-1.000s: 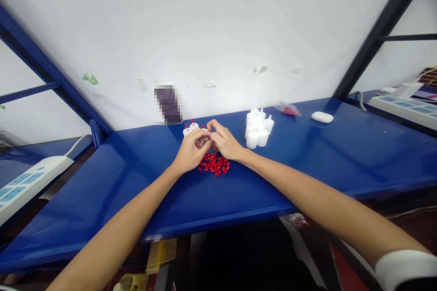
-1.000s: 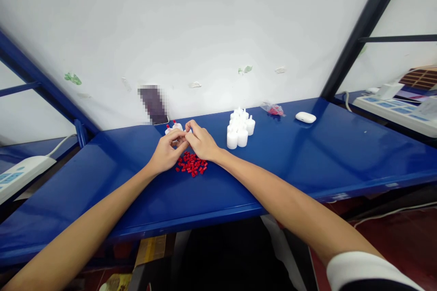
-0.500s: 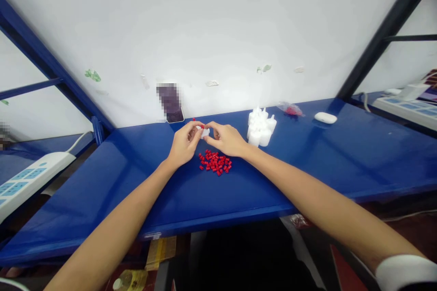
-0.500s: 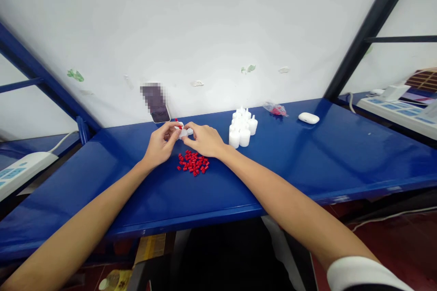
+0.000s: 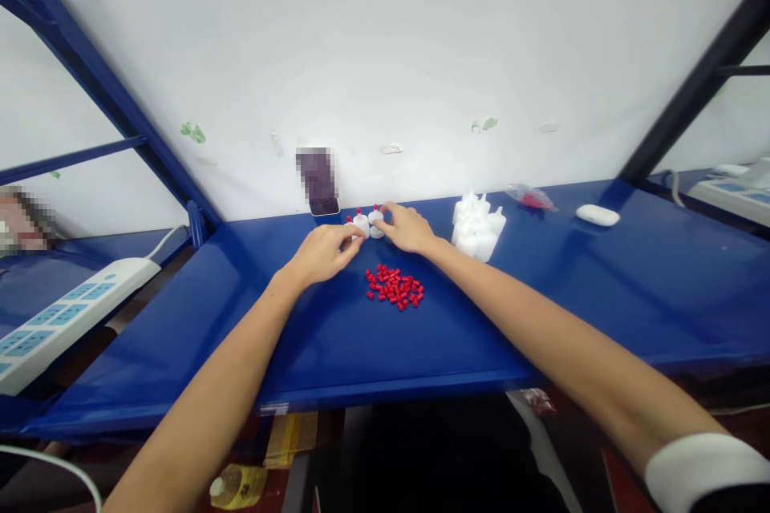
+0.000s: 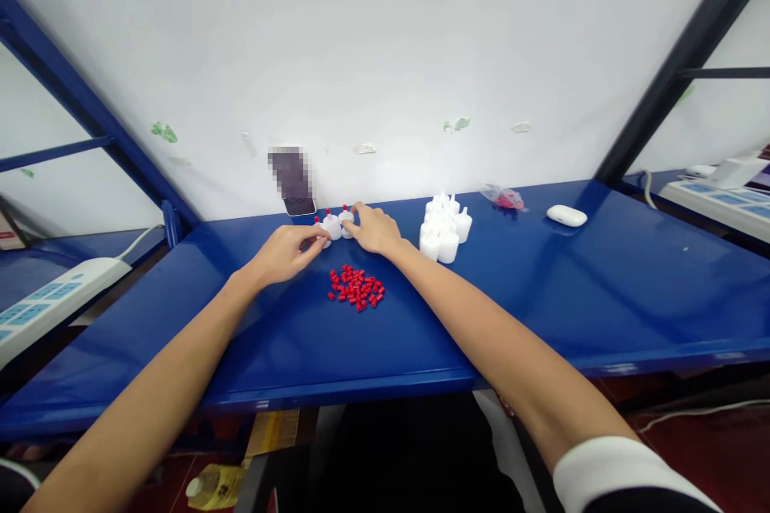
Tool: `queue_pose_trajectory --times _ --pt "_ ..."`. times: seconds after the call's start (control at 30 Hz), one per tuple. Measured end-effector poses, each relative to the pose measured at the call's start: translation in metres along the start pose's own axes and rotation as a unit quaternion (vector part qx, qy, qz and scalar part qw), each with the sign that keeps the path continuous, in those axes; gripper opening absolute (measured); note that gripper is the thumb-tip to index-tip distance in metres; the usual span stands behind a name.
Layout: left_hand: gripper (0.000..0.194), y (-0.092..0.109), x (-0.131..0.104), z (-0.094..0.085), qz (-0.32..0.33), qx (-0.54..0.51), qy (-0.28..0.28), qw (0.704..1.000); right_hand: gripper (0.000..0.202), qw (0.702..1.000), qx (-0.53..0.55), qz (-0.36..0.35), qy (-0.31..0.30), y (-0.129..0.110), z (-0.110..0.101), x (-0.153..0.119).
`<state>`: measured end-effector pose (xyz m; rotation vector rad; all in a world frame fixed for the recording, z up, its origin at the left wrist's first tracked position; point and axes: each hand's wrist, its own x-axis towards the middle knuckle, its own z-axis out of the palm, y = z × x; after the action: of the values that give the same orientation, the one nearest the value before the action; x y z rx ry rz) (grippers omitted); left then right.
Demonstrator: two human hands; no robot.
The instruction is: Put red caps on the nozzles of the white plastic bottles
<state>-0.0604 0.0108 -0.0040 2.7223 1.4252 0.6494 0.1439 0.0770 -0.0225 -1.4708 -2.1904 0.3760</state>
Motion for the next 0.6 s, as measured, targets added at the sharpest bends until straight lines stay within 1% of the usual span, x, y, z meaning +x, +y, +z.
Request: queue_pose_trajectory --times 0.1,0.2,0.3,0.37,0.43,0.5,0.6 --pt "0.029 0.004 0.0 0.004 0.006 0.006 -0.027 1.0 0.042 1.0 -0.027 -0.004 -0.014 -0.003 0.001 0.0" --pt "0.028 0.009 0.001 0.009 0.025 -0.012 -0.063 0.998 0.047 0.999 -0.027 0.009 -0.015 -0.004 0.0 -0.003" --pt "0.029 0.011 0.001 0.01 0.041 -0.041 -0.092 0.994 0.052 1.0 -0.002 0.016 0.007 -0.003 -0.005 -0.009" --pt "0.031 0.012 0.001 0.007 0.048 -0.055 -0.112 0.991 0.047 0.999 0.025 0.004 0.023 -0.003 -0.011 -0.014" --pt "0.032 0.013 0.001 0.006 0.051 -0.06 -0.126 0.989 0.039 0.997 0.071 -0.02 0.022 -0.003 -0.018 -0.02" --pt "0.031 0.013 0.002 0.007 0.055 -0.064 -0.132 0.988 0.031 0.988 0.146 -0.039 0.011 -0.004 -0.023 -0.025" --pt "0.029 0.012 0.002 0.013 0.06 -0.069 -0.129 0.987 0.022 0.959 0.276 -0.057 0.022 -0.004 -0.026 -0.031"
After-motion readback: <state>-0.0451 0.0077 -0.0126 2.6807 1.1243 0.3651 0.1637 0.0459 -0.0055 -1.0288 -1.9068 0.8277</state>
